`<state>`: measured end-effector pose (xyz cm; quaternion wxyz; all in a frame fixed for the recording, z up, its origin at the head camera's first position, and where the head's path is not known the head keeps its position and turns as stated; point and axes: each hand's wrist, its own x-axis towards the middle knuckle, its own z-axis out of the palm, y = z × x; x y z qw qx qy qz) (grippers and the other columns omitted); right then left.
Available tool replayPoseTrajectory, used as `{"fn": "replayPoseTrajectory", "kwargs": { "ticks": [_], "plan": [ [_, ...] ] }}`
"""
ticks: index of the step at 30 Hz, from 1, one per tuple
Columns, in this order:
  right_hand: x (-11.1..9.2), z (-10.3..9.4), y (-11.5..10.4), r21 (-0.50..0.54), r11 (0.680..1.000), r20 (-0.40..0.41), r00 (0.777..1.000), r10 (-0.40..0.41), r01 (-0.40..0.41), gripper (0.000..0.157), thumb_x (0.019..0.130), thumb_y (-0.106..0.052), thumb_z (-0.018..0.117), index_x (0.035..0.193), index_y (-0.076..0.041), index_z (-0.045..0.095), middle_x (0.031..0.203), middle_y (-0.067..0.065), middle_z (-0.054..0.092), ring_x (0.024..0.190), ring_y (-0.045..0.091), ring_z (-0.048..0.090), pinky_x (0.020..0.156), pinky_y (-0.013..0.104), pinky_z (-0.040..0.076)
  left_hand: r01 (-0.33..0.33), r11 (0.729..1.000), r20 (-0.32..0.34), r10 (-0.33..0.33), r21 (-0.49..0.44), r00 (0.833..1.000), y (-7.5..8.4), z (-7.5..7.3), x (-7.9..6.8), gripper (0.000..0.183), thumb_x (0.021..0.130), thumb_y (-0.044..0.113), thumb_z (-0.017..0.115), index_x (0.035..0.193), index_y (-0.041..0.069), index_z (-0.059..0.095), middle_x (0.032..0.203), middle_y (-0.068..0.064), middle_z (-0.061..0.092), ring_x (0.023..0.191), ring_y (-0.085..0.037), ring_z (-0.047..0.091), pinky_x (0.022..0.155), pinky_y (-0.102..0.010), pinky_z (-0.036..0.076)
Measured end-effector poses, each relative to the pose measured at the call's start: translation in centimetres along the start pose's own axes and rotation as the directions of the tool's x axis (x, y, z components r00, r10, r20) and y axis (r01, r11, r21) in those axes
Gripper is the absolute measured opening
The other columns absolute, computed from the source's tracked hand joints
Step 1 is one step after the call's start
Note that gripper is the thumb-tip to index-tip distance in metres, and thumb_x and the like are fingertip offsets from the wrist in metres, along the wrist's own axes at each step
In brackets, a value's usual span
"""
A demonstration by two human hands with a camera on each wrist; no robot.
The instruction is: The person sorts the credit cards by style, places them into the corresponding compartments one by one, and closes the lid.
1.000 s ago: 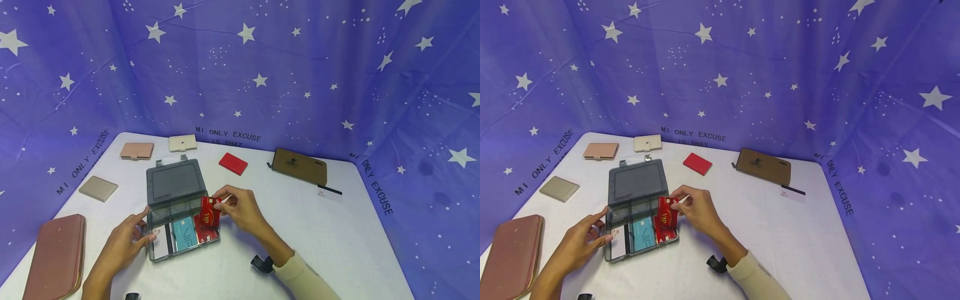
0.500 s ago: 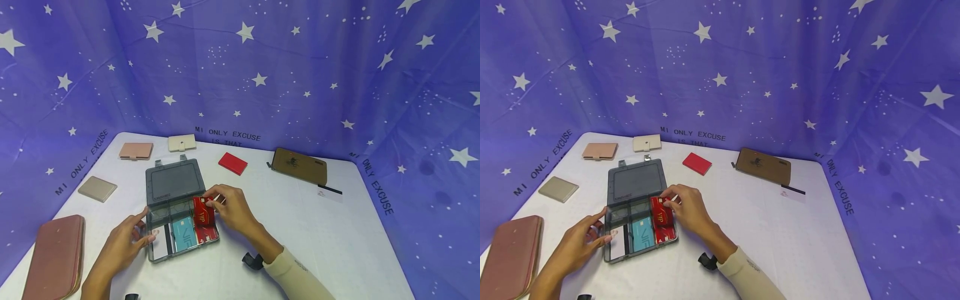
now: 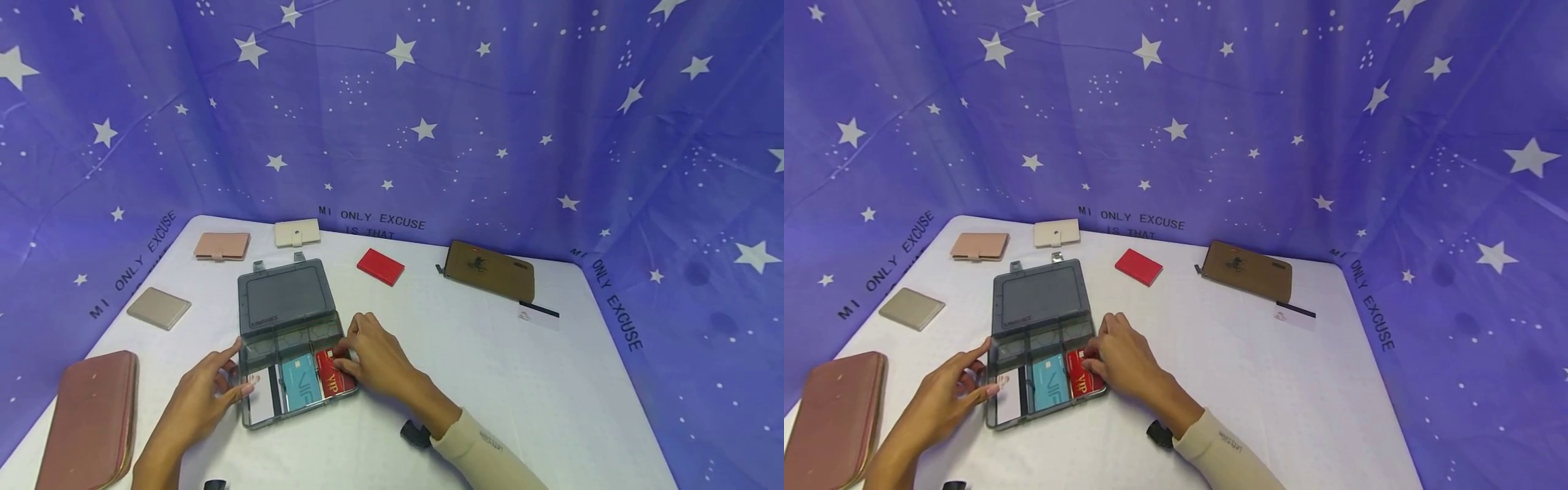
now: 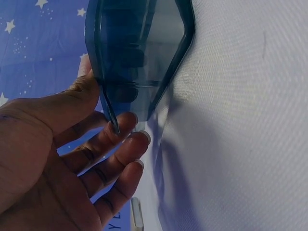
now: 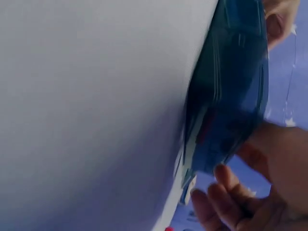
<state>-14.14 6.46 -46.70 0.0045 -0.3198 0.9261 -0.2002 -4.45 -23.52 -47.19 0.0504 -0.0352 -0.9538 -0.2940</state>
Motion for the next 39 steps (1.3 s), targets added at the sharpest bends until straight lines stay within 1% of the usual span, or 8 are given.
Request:
{"fn": "replayPoseTrajectory", "kwargs": {
  "ticks": [3, 6, 10, 21, 28, 30, 35, 39],
  "plan": [
    [-0.5, -0.6, 1.3, 0.142, 0.990, -0.005, 1.000, 0.010, -0.009, 0.026, 0.086, -0.044, 0.077, 0.106, -0.028, 0.077, 0.101, -0.004, 0.055, 0.098, 0.008, 0.045, 0.074, 0.025, 0.043, -0.002, 1.000, -0.003, 0.002, -0.003, 1.000, 0.0, 0.0, 0.0, 0.078, 0.082, 0.027, 0.081, 0.148, 0.007, 0.046, 0.106, -0.005, 0.065, 0.075, -0.006, 0.053, 0.065, -0.027, 0.044],
    [-0.9, -1.8, 3.6, 0.293, 0.956, -0.038, 0.998, 0.040, -0.027, 0.030, 0.085, -0.040, 0.079, 0.110, -0.024, 0.074, 0.105, 0.002, 0.062, 0.101, 0.014, 0.053, 0.082, 0.033, 0.046, -0.001, 1.000, -0.007, 0.001, -0.001, 1.000, 0.1, -0.1, 0.0, 0.078, 0.082, 0.026, 0.082, 0.148, 0.007, 0.046, 0.106, -0.004, 0.065, 0.074, -0.005, 0.053, 0.065, -0.027, 0.044],
    [-2.0, -3.9, 7.9, 0.387, 0.918, -0.102, 0.986, 0.135, -0.085, 0.033, 0.083, -0.030, 0.083, 0.112, -0.020, 0.072, 0.105, 0.009, 0.065, 0.099, 0.025, 0.060, 0.084, 0.040, 0.052, 0.004, 1.000, -0.001, -0.004, 0.002, 1.000, 0.0, -0.1, 0.0, 0.078, 0.082, 0.028, 0.081, 0.149, 0.007, 0.045, 0.107, -0.004, 0.065, 0.074, -0.004, 0.053, 0.065, -0.027, 0.044],
    [-9.1, -9.3, 20.5, 0.250, 0.911, -0.240, 0.890, 0.387, -0.328, 0.040, 0.081, -0.022, 0.085, 0.116, -0.010, 0.069, 0.113, 0.015, 0.063, 0.101, 0.034, 0.061, 0.086, 0.050, 0.049, 0.015, 1.000, 0.005, -0.015, -0.008, 1.000, -0.1, -0.1, -0.2, 0.079, 0.082, 0.028, 0.081, 0.148, 0.006, 0.045, 0.106, -0.004, 0.065, 0.075, -0.006, 0.053, 0.066, -0.028, 0.045],
    [-13.3, -11.6, 25.3, 0.145, 0.832, -0.273, 0.787, 0.553, -0.535, 0.046, 0.080, -0.013, 0.084, 0.122, -0.004, 0.065, 0.121, 0.030, 0.052, 0.114, 0.047, 0.046, 0.089, 0.061, 0.038, 0.013, 1.000, 0.013, -0.013, -0.004, 1.000, -0.1, -0.1, -0.1, 0.079, 0.083, 0.029, 0.081, 0.149, 0.006, 0.045, 0.107, -0.004, 0.065, 0.075, -0.006, 0.053, 0.066, -0.028, 0.045],
    [-13.9, -11.8, 26.3, 0.128, 0.812, -0.270, 0.768, 0.581, -0.570, 0.048, 0.080, -0.012, 0.083, 0.123, -0.002, 0.064, 0.123, 0.032, 0.051, 0.116, 0.049, 0.042, 0.090, 0.063, 0.036, 0.011, 1.000, 0.013, -0.011, -0.003, 1.000, -0.1, -0.1, -0.1, 0.079, 0.083, 0.029, 0.081, 0.149, 0.006, 0.044, 0.107, -0.004, 0.065, 0.075, -0.006, 0.053, 0.066, -0.028, 0.045],
    [-14.5, -11.9, 27.4, 0.118, 0.811, -0.221, 0.782, 0.584, -0.573, 0.048, 0.080, -0.012, 0.082, 0.123, 0.000, 0.063, 0.114, 0.032, 0.058, 0.107, 0.046, 0.048, 0.085, 0.057, 0.039, 0.009, 1.000, 0.015, -0.009, -0.008, 1.000, 0.0, -0.1, 0.0, 0.079, 0.083, 0.028, 0.081, 0.149, 0.006, 0.045, 0.108, -0.004, 0.065, 0.076, -0.006, 0.053, 0.066, -0.028, 0.044],
    [-14.4, -12.1, 26.8, 0.125, 0.800, -0.121, 0.791, 0.599, -0.587, 0.051, 0.080, -0.019, 0.084, 0.122, 0.000, 0.061, 0.109, 0.027, 0.059, 0.099, 0.039, 0.054, 0.080, 0.048, 0.043, 0.005, 1.000, 0.011, -0.005, -0.011, 1.000, 0.0, -0.1, 0.0, 0.078, 0.083, 0.026, 0.081, 0.149, 0.006, 0.045, 0.107, -0.005, 0.065, 0.076, -0.007, 0.052, 0.066, -0.028, 0.044]
  ]
}}
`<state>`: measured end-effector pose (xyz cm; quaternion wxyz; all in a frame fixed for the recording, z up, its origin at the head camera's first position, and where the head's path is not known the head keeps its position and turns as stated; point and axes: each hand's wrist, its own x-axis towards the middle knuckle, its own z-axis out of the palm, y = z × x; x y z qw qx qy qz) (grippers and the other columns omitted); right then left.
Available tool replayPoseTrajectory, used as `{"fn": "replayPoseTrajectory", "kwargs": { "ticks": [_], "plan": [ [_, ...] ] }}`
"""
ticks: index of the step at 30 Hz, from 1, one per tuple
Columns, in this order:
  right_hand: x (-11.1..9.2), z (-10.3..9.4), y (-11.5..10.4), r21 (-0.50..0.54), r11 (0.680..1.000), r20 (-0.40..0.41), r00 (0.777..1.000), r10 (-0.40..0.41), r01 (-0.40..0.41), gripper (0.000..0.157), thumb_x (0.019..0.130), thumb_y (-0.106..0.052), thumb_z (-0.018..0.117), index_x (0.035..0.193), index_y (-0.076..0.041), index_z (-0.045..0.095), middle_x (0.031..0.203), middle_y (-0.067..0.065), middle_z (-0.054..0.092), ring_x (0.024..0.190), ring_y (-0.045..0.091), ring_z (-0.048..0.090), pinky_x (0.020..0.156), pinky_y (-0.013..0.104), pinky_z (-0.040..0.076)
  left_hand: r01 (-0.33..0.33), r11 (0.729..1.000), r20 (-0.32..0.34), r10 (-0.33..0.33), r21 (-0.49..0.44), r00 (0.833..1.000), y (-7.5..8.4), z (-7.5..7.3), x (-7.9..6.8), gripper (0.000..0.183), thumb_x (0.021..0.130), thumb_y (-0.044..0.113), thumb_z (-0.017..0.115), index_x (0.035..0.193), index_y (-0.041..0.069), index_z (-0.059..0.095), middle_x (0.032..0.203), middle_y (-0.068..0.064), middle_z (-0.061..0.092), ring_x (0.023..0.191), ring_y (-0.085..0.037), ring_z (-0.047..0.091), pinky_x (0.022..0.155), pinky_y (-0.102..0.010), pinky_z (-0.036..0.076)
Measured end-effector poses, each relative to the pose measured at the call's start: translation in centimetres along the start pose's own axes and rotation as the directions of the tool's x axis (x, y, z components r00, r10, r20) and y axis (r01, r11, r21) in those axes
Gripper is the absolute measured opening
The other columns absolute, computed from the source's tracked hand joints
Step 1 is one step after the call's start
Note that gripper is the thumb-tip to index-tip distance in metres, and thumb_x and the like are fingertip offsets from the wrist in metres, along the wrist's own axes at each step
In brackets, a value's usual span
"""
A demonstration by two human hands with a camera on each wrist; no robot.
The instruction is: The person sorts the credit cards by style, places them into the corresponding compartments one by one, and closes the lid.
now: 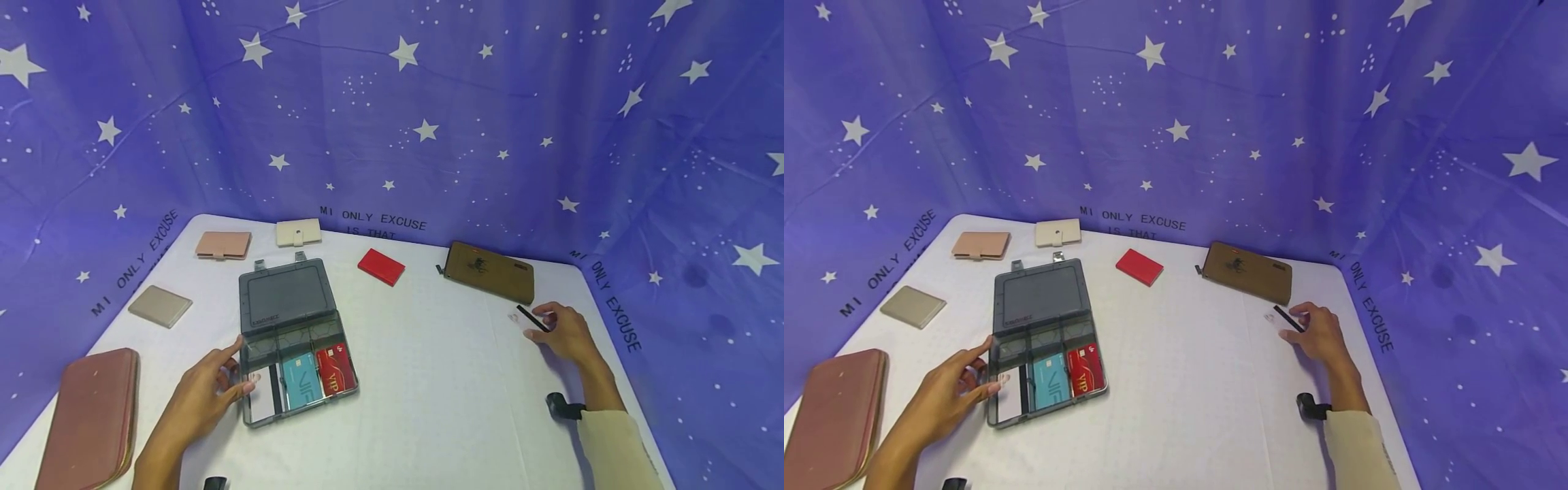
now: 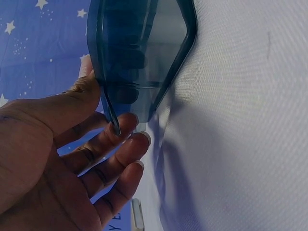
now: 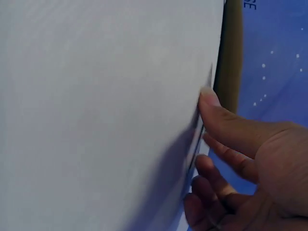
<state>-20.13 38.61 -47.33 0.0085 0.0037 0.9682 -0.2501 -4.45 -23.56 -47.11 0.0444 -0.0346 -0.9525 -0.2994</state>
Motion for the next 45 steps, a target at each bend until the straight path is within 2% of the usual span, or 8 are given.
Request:
{"fn": "replayPoseTrajectory", "kwargs": {
  "ticks": [7, 14, 19, 25, 30, 33, 40, 45],
  "plan": [
    [-0.7, 1.0, -3.4, 0.036, 0.999, 0.144, 0.989, -0.017, 0.012, 0.048, 0.075, -0.021, 0.088, 0.109, -0.001, 0.062, 0.103, 0.015, 0.059, 0.094, 0.029, 0.053, 0.080, 0.040, 0.042, 0.003, 1.000, -0.001, -0.003, 0.008, 1.000, 0.0, 0.1, 0.0, 0.079, 0.082, 0.027, 0.082, 0.148, 0.005, 0.045, 0.107, -0.004, 0.065, 0.076, -0.007, 0.052, 0.066, -0.028, 0.044],
    [-2.1, 3.0, -9.2, 0.092, 0.973, 0.227, 0.947, -0.227, 0.211, 0.022, 0.077, -0.012, 0.085, 0.083, -0.013, 0.064, 0.077, 0.001, 0.059, 0.072, 0.016, 0.052, 0.065, 0.027, 0.043, 0.008, 1.000, 0.000, -0.008, 0.015, 1.000, 0.0, 0.1, 0.1, 0.078, 0.082, 0.025, 0.082, 0.148, 0.005, 0.045, 0.107, -0.005, 0.066, 0.076, -0.008, 0.053, 0.066, -0.028, 0.044],
    [-3.2, 4.3, -13.5, 0.257, 0.914, 0.425, 0.813, -0.398, 0.313, 0.018, 0.080, -0.010, 0.083, 0.079, -0.013, 0.065, 0.073, -0.001, 0.060, 0.065, 0.010, 0.052, 0.058, 0.022, 0.045, 0.015, 1.000, 0.005, -0.015, 0.011, 1.000, 0.0, 0.1, 0.2, 0.078, 0.082, 0.025, 0.081, 0.148, 0.006, 0.045, 0.108, -0.005, 0.066, 0.075, -0.007, 0.053, 0.067, -0.028, 0.045],
    [-4.1, 6.6, -17.6, 0.452, 0.837, 0.566, 0.625, -0.537, 0.309, 0.032, 0.089, -0.006, 0.075, 0.118, -0.014, 0.064, 0.081, 0.004, 0.060, 0.065, 0.007, 0.050, 0.060, 0.020, 0.045, 0.017, 1.000, 0.004, -0.017, 0.015, 1.000, 0.0, 0.2, 0.1, 0.078, 0.082, 0.026, 0.082, 0.148, 0.005, 0.046, 0.107, -0.005, 0.066, 0.075, -0.006, 0.053, 0.067, -0.029, 0.044],
    [-4.4, 8.4, -20.6, 0.554, 0.769, 0.559, 0.542, -0.628, 0.319, 0.052, 0.092, -0.003, 0.070, 0.139, -0.021, 0.055, 0.094, 0.007, 0.056, 0.059, 0.006, 0.041, 0.057, 0.019, 0.038, 0.017, 1.000, 0.005, -0.017, 0.014, 1.000, 0.0, 0.1, 0.2, 0.079, 0.082, 0.027, 0.082, 0.149, 0.006, 0.045, 0.108, -0.005, 0.066, 0.075, -0.006, 0.053, 0.067, -0.029, 0.045],
    [-4.7, 9.4, -22.7, 0.618, 0.734, 0.519, 0.555, -0.650, 0.282, 0.051, 0.091, -0.002, 0.070, 0.136, -0.022, 0.057, 0.097, 0.011, 0.053, 0.055, 0.009, 0.037, 0.055, 0.021, 0.036, 0.014, 1.000, 0.010, -0.014, 0.012, 1.000, -0.1, 0.0, 0.1, 0.079, 0.083, 0.029, 0.081, 0.149, 0.006, 0.044, 0.109, -0.005, 0.065, 0.077, -0.007, 0.053, 0.067, -0.029, 0.045],
    [-5.8, 12.9, -28.3, 0.740, 0.640, 0.333, 0.714, -0.616, 0.207, 0.040, 0.086, -0.003, 0.076, 0.121, -0.018, 0.065, 0.086, 0.010, 0.059, 0.053, 0.030, 0.061, 0.056, 0.045, 0.058, 0.006, 1.000, 0.007, -0.006, 0.000, 1.000, -0.2, 0.1, 0.1, 0.079, 0.084, 0.030, 0.080, 0.150, 0.006, 0.043, 0.110, -0.006, 0.065, 0.077, -0.006, 0.053, 0.067, -0.027, 0.045],
    [-6.9, 15.5, -32.0, 0.721, 0.620, 0.199, 0.764, -0.614, 0.310, 0.033, 0.086, -0.010, 0.076, 0.117, -0.018, 0.067, 0.078, 0.000, 0.067, 0.059, 0.023, 0.070, 0.052, 0.034, 0.058, 0.007, 1.000, 0.011, -0.007, 0.000, 1.000, -0.2, 0.1, 0.0, 0.079, 0.084, 0.029, 0.080, 0.149, 0.007, 0.044, 0.109, -0.006, 0.065, 0.076, -0.006, 0.053, 0.067, -0.027, 0.045]
  ]
}}
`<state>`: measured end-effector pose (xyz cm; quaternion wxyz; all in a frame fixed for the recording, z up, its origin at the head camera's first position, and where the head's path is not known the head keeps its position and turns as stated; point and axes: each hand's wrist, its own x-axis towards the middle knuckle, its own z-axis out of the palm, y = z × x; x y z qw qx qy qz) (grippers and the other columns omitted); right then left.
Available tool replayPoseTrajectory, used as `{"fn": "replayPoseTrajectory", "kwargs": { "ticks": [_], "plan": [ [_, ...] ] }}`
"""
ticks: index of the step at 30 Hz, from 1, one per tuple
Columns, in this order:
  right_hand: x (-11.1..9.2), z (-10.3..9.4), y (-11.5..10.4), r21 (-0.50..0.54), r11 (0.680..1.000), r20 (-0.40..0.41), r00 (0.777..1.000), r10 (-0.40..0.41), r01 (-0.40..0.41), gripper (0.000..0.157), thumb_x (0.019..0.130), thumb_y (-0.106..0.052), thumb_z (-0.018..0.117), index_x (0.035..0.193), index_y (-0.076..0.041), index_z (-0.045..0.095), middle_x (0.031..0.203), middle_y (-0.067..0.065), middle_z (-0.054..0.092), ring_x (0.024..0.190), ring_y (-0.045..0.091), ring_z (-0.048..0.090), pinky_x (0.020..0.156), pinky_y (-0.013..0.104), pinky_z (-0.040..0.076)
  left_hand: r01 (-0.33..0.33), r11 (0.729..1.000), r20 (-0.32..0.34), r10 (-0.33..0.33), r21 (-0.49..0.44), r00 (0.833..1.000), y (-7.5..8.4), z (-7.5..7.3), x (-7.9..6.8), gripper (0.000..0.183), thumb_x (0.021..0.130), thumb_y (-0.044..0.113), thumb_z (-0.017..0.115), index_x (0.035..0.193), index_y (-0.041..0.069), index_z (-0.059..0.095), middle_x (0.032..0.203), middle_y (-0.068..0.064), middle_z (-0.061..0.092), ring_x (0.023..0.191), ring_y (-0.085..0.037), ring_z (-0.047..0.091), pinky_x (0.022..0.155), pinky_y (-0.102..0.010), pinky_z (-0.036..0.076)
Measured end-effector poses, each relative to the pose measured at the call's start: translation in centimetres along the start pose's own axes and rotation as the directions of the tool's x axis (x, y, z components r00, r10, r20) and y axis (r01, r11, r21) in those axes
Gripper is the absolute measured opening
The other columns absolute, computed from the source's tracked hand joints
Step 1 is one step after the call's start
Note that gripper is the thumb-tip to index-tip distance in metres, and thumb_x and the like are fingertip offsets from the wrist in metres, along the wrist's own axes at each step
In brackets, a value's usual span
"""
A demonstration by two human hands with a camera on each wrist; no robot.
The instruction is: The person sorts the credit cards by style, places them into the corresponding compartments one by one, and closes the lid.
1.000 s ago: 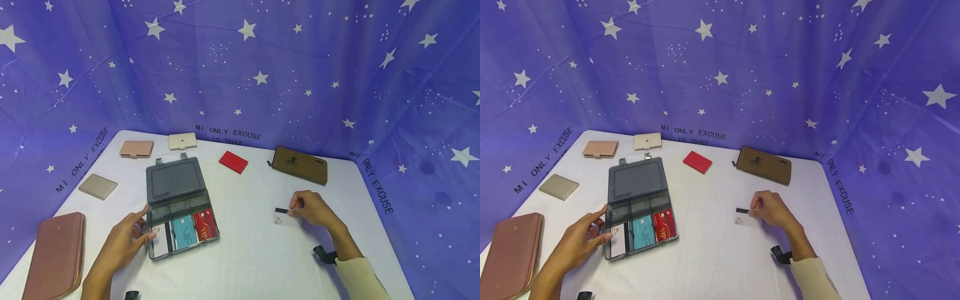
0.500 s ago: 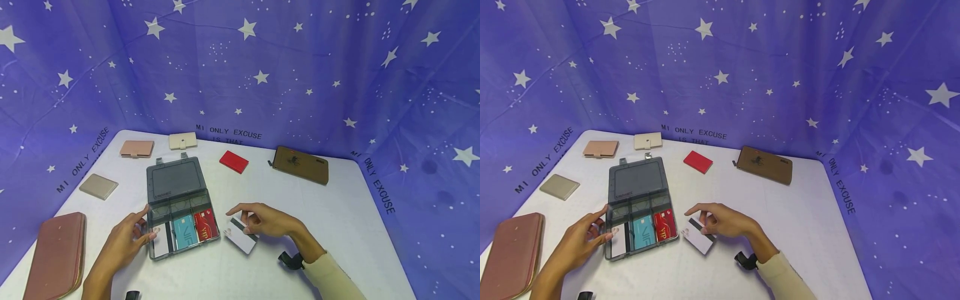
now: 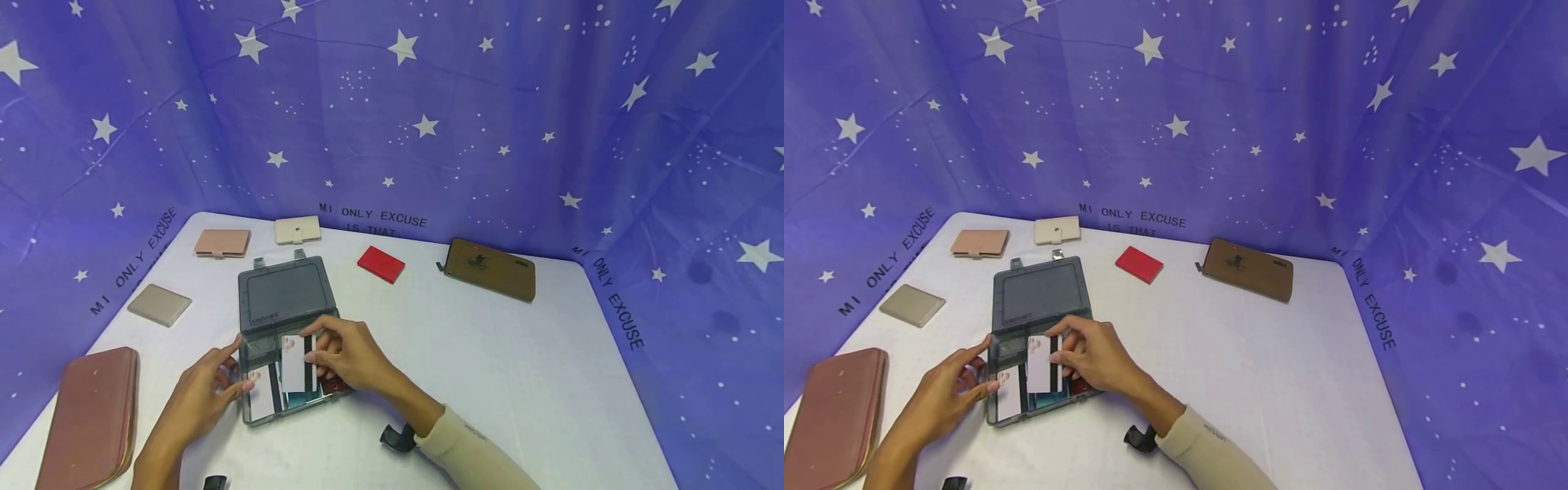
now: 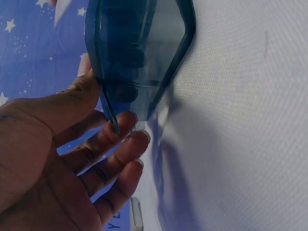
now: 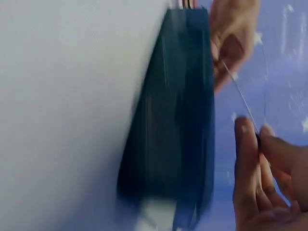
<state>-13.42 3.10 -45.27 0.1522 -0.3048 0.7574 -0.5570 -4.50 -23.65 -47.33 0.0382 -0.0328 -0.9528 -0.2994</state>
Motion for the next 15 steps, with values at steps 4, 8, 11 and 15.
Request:
{"fn": "replayPoseTrajectory", "kwargs": {
  "ticks": [4, 8, 11, 15],
  "plan": [
    [1.4, 2.7, -0.3, -0.257, 0.962, -0.046, 0.993, -0.108, 0.093, 0.029, 0.088, -0.018, 0.076, 0.116, -0.018, 0.067, 0.077, -0.008, 0.069, 0.054, 0.001, 0.061, 0.052, 0.015, 0.051, 0.004, 1.000, -0.005, -0.004, -0.005, 1.000, -0.1, 0.0, 0.0, 0.079, 0.082, 0.029, 0.081, 0.149, 0.008, 0.044, 0.108, -0.006, 0.065, 0.076, -0.006, 0.054, 0.066, -0.026, 0.045],
    [2.4, 4.6, -0.3, -0.514, 0.849, -0.055, 0.982, -0.178, 0.125, 0.028, 0.088, -0.026, 0.078, 0.113, -0.020, 0.068, 0.075, -0.014, 0.067, 0.054, -0.011, 0.047, 0.052, 0.007, 0.039, -0.012, 1.000, -0.018, 0.012, -0.006, 1.000, -0.2, 0.0, 0.0, 0.080, 0.081, 0.027, 0.083, 0.148, 0.008, 0.046, 0.107, -0.005, 0.065, 0.075, -0.006, 0.054, 0.066, -0.026, 0.045],
    [2.8, 5.6, -0.3, -0.639, 0.758, -0.001, 0.985, -0.171, 0.131, 0.027, 0.086, -0.033, 0.079, 0.109, -0.023, 0.070, 0.078, -0.015, 0.062, 0.061, -0.009, 0.044, 0.055, 0.007, 0.035, -0.018, 1.000, -0.021, 0.018, -0.008, 1.000, -0.3, 0.0, 0.1, 0.080, 0.080, 0.025, 0.083, 0.148, 0.007, 0.046, 0.105, -0.004, 0.065, 0.075, -0.005, 0.054, 0.065, -0.026, 0.045],
    [3.1, 6.2, -0.5, -0.784, 0.605, 0.093, 0.990, -0.108, 0.140, 0.018, 0.089, -0.042, 0.074, 0.103, -0.031, 0.077, 0.081, -0.014, 0.054, 0.069, -0.001, 0.042, 0.052, 0.012, 0.032, -0.019, 1.000, -0.029, 0.018, -0.014, 0.999, -0.3, -0.1, 0.2, 0.079, 0.079, 0.023, 0.084, 0.147, 0.005, 0.047, 0.103, -0.003, 0.065, 0.074, -0.005, 0.054, 0.065, -0.026, 0.045]
  ]
}}
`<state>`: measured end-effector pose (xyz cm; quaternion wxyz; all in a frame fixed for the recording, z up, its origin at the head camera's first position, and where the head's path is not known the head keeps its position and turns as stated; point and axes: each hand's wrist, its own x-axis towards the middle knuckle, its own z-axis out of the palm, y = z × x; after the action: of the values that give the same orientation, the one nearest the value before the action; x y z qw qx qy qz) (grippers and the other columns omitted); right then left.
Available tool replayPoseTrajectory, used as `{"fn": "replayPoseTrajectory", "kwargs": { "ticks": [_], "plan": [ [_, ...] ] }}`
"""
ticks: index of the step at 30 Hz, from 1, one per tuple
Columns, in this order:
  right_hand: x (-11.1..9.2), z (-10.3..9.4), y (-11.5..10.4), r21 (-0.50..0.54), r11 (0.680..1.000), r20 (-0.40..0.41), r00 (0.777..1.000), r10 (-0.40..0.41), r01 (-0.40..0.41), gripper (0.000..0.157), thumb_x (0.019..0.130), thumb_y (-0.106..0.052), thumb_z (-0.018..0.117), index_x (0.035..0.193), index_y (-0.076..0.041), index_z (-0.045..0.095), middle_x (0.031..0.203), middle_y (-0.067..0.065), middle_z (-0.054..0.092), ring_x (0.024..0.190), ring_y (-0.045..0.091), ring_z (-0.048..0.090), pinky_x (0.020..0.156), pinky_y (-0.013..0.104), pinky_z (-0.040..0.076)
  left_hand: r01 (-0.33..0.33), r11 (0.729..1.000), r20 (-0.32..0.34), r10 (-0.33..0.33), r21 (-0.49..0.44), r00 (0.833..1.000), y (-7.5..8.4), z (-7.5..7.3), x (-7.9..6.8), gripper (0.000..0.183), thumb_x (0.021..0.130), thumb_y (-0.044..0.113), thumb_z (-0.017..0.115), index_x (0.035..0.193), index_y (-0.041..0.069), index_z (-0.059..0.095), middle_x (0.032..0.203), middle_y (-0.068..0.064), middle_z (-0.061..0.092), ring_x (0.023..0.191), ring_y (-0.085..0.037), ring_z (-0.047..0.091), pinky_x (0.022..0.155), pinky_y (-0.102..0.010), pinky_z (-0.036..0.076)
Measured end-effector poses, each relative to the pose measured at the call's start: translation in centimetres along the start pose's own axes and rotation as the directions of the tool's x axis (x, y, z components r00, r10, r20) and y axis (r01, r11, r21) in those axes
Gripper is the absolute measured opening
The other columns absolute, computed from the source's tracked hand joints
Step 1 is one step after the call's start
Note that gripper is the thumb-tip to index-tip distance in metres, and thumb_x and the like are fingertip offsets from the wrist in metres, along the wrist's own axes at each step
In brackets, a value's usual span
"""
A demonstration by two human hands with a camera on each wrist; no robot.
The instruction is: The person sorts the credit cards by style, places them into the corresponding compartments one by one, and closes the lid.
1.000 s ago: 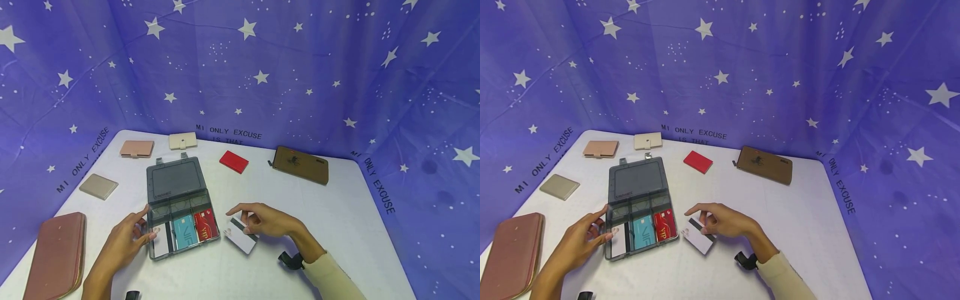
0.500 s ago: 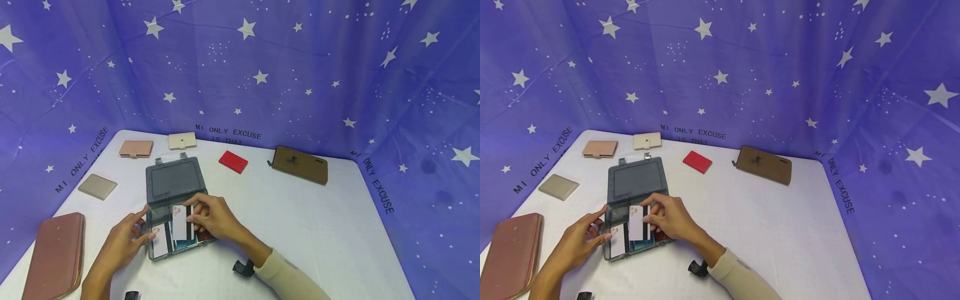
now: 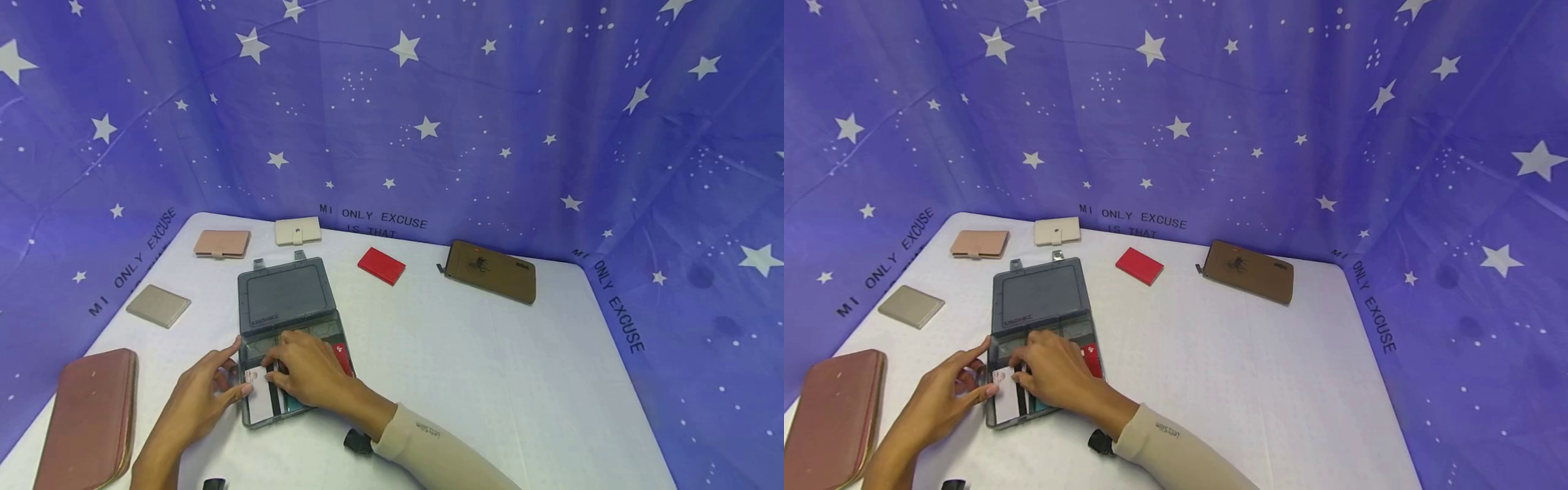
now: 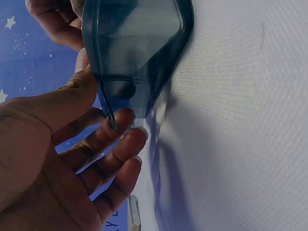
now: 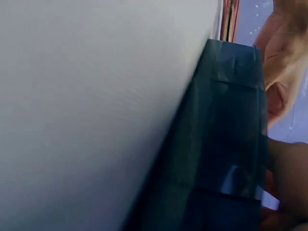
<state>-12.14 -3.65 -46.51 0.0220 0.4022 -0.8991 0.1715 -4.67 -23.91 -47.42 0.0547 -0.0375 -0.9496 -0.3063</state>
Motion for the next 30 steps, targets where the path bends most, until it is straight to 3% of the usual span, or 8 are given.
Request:
{"fn": "replayPoseTrajectory", "kwargs": {
  "ticks": [3, 6, 9, 13, 18, 21, 25, 30],
  "plan": [
    [0.1, -0.3, 0.0, -0.048, 0.999, 0.046, 0.999, -0.010, 0.012, 0.017, 0.093, -0.046, 0.068, 0.101, -0.035, 0.078, 0.084, -0.014, 0.055, 0.075, 0.003, 0.047, 0.053, 0.015, 0.036, -0.003, 1.000, -0.010, 0.003, -0.005, 1.000, 0.0, 0.0, 0.0, 0.079, 0.080, 0.024, 0.084, 0.147, 0.005, 0.047, 0.103, -0.003, 0.065, 0.073, -0.004, 0.054, 0.065, -0.026, 0.045],
    [0.3, -0.7, 1.0, 0.075, 0.997, -0.010, 1.000, 0.008, -0.008, 0.017, 0.094, -0.041, 0.068, 0.103, -0.031, 0.078, 0.082, -0.013, 0.059, 0.080, 0.004, 0.053, 0.062, 0.016, 0.041, -0.002, 1.000, -0.002, 0.002, -0.016, 1.000, 0.0, 0.0, -0.1, 0.079, 0.081, 0.025, 0.083, 0.147, 0.006, 0.047, 0.104, -0.004, 0.065, 0.073, -0.002, 0.053, 0.067, -0.027, 0.047],
    [0.7, -1.5, 2.9, 0.231, 0.967, -0.120, 0.983, 0.141, -0.110, 0.019, 0.094, -0.037, 0.069, 0.109, -0.027, 0.075, 0.088, -0.012, 0.064, 0.090, 0.006, 0.054, 0.074, 0.020, 0.043, -0.002, 1.000, 0.003, 0.002, -0.024, 1.000, 0.1, 0.0, -0.1, 0.079, 0.081, 0.026, 0.082, 0.148, 0.006, 0.046, 0.104, -0.003, 0.065, 0.074, -0.001, 0.053, 0.067, -0.027, 0.046],
    [1.6, -2.3, 6.4, 0.356, 0.887, -0.139, 0.922, 0.362, -0.295, 0.038, 0.093, -0.037, 0.070, 0.130, -0.025, 0.066, 0.118, -0.003, 0.068, 0.108, 0.014, 0.051, 0.090, 0.032, 0.045, 0.003, 1.000, -0.003, -0.003, -0.018, 1.000, 0.1, 0.0, 0.0, 0.079, 0.081, 0.025, 0.082, 0.148, 0.007, 0.046, 0.105, -0.004, 0.065, 0.074, -0.003, 0.053, 0.066, -0.026, 0.045],
    [1.9, -2.1, 9.6, 0.479, 0.772, 0.034, 0.887, 0.460, -0.418, 0.063, 0.094, -0.042, 0.068, 0.150, -0.025, 0.044, 0.146, 0.009, 0.054, 0.127, 0.025, 0.044, 0.107, 0.049, 0.041, 0.017, 1.000, 0.024, -0.017, -0.014, 1.000, 0.1, 0.1, -0.2, 0.079, 0.082, 0.027, 0.081, 0.150, 0.008, 0.044, 0.107, -0.003, 0.065, 0.074, -0.001, 0.052, 0.071, -0.030, 0.047],
    [1.9, -1.7, 10.1, 0.542, 0.722, 0.087, 0.883, 0.461, -0.430, 0.066, 0.095, -0.043, 0.066, 0.153, -0.025, 0.039, 0.149, 0.010, 0.051, 0.133, 0.027, 0.041, 0.110, 0.053, 0.039, 0.020, 1.000, 0.027, -0.020, -0.016, 0.999, 0.2, 0.1, -0.2, 0.079, 0.082, 0.027, 0.081, 0.150, 0.009, 0.044, 0.107, -0.003, 0.065, 0.074, 0.001, 0.052, 0.072, -0.031, 0.047],
    [2.1, -1.4, 10.3, 0.628, 0.678, 0.070, 0.895, 0.441, -0.383, 0.065, 0.096, -0.041, 0.065, 0.152, -0.021, 0.040, 0.149, 0.013, 0.051, 0.138, 0.030, 0.043, 0.113, 0.052, 0.037, 0.017, 1.000, 0.025, -0.016, -0.012, 1.000, 0.3, 0.0, -0.2, 0.079, 0.082, 0.027, 0.081, 0.149, 0.008, 0.045, 0.107, -0.003, 0.065, 0.074, 0.000, 0.052, 0.070, -0.029, 0.047],
    [2.4, -1.7, 10.3, 0.760, 0.570, 0.030, 0.893, 0.449, -0.312, 0.059, 0.097, -0.038, 0.065, 0.148, -0.018, 0.042, 0.145, 0.016, 0.053, 0.135, 0.030, 0.051, 0.111, 0.050, 0.041, 0.010, 1.000, 0.016, -0.010, -0.006, 1.000, 0.3, -0.1, -0.2, 0.079, 0.082, 0.026, 0.081, 0.149, 0.007, 0.045, 0.107, -0.003, 0.065, 0.075, -0.002, 0.053, 0.069, -0.028, 0.046]
  ]
}}
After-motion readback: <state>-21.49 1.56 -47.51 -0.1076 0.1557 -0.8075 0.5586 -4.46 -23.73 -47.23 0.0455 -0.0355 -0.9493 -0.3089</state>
